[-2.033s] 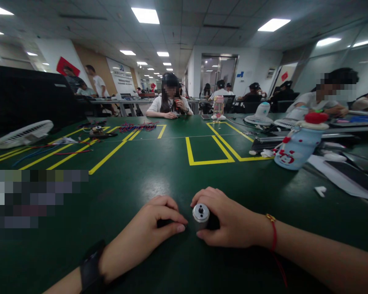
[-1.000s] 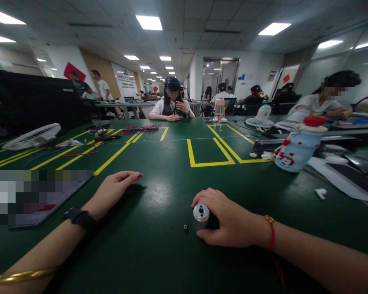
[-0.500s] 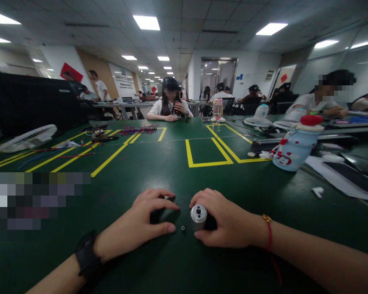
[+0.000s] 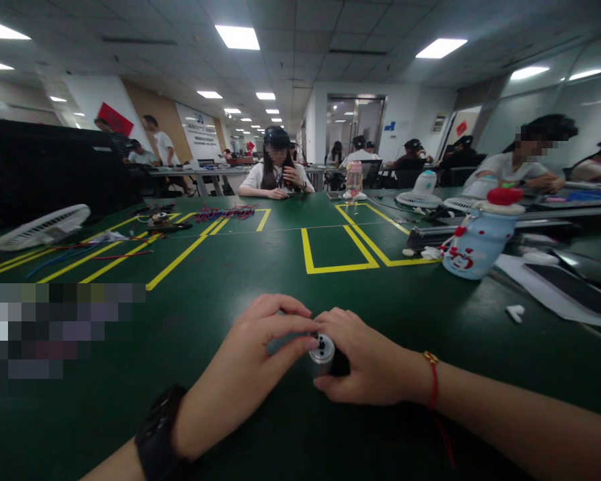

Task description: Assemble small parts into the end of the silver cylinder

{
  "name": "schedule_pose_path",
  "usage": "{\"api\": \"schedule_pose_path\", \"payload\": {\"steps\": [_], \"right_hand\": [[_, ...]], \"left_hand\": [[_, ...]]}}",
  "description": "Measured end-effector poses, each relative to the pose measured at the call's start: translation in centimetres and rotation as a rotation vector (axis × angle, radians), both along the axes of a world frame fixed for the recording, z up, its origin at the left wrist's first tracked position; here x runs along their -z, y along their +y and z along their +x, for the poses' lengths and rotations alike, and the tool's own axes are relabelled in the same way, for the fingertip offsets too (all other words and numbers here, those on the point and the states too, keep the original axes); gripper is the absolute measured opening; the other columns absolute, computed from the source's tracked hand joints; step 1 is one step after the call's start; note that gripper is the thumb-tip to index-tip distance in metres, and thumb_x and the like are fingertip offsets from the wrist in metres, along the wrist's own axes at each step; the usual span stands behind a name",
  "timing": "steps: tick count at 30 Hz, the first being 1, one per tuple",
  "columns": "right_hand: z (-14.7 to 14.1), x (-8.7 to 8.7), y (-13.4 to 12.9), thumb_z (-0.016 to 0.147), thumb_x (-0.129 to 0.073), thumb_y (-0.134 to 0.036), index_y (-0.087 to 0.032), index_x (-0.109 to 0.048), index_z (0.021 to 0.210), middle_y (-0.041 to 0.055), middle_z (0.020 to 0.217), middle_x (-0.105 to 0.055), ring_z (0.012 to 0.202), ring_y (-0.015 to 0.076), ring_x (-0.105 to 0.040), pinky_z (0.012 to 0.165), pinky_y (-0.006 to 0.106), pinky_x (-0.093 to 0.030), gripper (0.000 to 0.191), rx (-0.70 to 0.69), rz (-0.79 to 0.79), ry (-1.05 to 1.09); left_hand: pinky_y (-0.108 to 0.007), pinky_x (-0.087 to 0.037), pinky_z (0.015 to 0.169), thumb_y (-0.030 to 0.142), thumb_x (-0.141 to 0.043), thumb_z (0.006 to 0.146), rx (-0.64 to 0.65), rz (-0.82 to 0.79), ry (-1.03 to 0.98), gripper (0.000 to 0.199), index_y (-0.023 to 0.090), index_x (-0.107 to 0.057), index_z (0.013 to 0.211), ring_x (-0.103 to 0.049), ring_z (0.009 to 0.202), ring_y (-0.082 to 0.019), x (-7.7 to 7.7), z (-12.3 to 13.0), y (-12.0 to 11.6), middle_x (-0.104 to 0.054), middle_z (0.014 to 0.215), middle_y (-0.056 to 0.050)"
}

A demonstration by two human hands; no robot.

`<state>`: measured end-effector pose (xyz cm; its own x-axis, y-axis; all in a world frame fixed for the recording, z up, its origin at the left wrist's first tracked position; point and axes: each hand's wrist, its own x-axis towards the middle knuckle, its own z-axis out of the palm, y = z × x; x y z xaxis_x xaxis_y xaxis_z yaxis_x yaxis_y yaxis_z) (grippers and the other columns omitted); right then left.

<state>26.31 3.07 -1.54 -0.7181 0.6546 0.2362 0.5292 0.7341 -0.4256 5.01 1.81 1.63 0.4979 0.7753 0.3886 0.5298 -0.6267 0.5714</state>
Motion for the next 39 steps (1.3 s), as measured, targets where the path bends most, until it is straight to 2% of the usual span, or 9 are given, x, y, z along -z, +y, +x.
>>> {"api": "schedule_pose_path", "payload": {"steps": [6, 14, 19, 23, 28, 32, 34, 37, 39], "right_hand": [[0.0, -0.1, -0.1, 0.074, -0.07, -0.032, -0.019, -0.056, 0.108, 0.0069, 0.105, -0.058, 0.093, 0.0241, -0.049, 0.083, 0.039, -0.038, 0.039, -0.002, 0.008, -0.016], [-0.1, 0.0, 0.0, 0.074, -0.069, -0.032, -0.017, -0.054, 0.107, 0.0082, 0.108, -0.058, 0.094, 0.0246, -0.049, 0.086, 0.04, -0.039, 0.039, 0.002, 0.016, -0.012], [0.0, -0.1, -0.1, 0.073, -0.071, -0.033, -0.018, -0.055, 0.1, 0.0065, 0.104, -0.059, 0.091, 0.023, -0.05, 0.083, 0.038, -0.039, 0.035, -0.004, 0.005, -0.001], [0.1, -0.5, -0.3, 0.072, -0.072, -0.032, -0.018, -0.055, 0.105, 0.0064, 0.104, -0.059, 0.091, 0.0231, -0.05, 0.083, 0.038, -0.039, 0.04, 0.01, -0.021, 0.0], [0.1, -0.8, -0.3, 0.073, -0.072, -0.032, -0.018, -0.056, 0.105, 0.0071, 0.105, -0.059, 0.092, 0.0238, -0.05, 0.084, 0.039, -0.039, 0.039, 0.018, -0.049, 0.004], [0.1, -0.9, -0.3, 0.074, -0.072, -0.032, -0.019, -0.055, 0.108, 0.0071, 0.104, -0.058, 0.092, 0.0233, -0.05, 0.084, 0.039, -0.04, 0.04, 0.013, -0.067, 0.014], [0.1, -0.9, -0.3, 0.074, -0.072, -0.031, -0.019, -0.055, 0.107, 0.0065, 0.103, -0.058, 0.091, 0.0226, -0.049, 0.083, 0.038, -0.04, 0.04, 0.013, -0.068, 0.02], [0.2, -0.9, -0.3, 0.073, -0.073, -0.031, -0.019, -0.055, 0.106, 0.0061, 0.102, -0.058, 0.09, 0.0225, -0.049, 0.084, 0.039, -0.04, 0.039, 0.011, -0.068, 0.02], [0.2, -0.8, -0.3, 0.073, -0.073, -0.032, -0.019, -0.056, 0.106, 0.0063, 0.102, -0.058, 0.091, 0.0228, -0.049, 0.084, 0.039, -0.04, 0.039, 0.013, -0.068, 0.015]], "left_hand": [[-0.034, -0.045, 0.09, 0.015, -0.062, 0.09, 0.04, -0.014, 0.038, 0.027, 0.036, -0.073, 0.101, -0.058, 0.102, -0.019, -0.4, 0.9, -0.2, -0.063, 0.109, 0.003], [-0.036, -0.043, 0.099, 0.01, -0.056, 0.088, 0.085, -0.175, -0.053, 0.042, 0.036, -0.064, 0.121, -0.057, 0.111, -0.019, -0.7, 0.7, -1.1, -0.062, 0.118, 0.002], [-0.035, -0.044, 0.098, 0.005, -0.053, 0.083, 0.083, -0.221, -0.096, 0.042, 0.032, -0.071, 0.109, -0.059, 0.108, -0.019, -0.6, 0.1, -1.4, -0.063, 0.115, 0.001], [-0.036, -0.044, 0.096, 0.01, -0.053, 0.084, -0.027, -0.191, -0.089, 0.032, 0.031, -0.074, 0.098, -0.061, 0.105, -0.02, 0.0, -1.3, -0.6, -0.065, 0.112, 0.001], [-0.037, -0.044, 0.096, 0.029, -0.061, 0.084, -0.249, -0.212, -0.13, 0.017, 0.027, -0.076, 0.093, -0.063, 0.104, -0.024, 1.0, -3.6, 2.5, -0.07, 0.106, -0.002], [-0.039, -0.05, 0.085, 0.038, -0.062, 0.084, -0.423, -0.289, -0.182, 0.026, 0.021, -0.075, 0.098, -0.067, 0.092, -0.027, 2.1, -5.9, 5.0, -0.074, 0.097, -0.006], [-0.038, -0.052, 0.081, 0.04, -0.06, 0.085, -0.486, -0.318, -0.223, 0.033, 0.018, -0.073, 0.105, -0.068, 0.093, -0.027, 2.7, -6.8, 5.7, -0.074, 0.102, -0.009], [-0.034, -0.053, 0.081, 0.041, -0.059, 0.086, -0.512, -0.337, -0.275, 0.037, 0.015, -0.07, 0.11, -0.067, 0.097, -0.025, 3.2, -7.3, 6.0, -0.072, 0.113, -0.012], [-0.034, -0.053, 0.081, 0.041, -0.059, 0.086, -0.503, -0.343, -0.28, 0.036, 0.016, -0.07, 0.11, -0.067, 0.098, -0.024, 3.2, -7.3, 5.9, -0.072, 0.113, -0.011]]}}
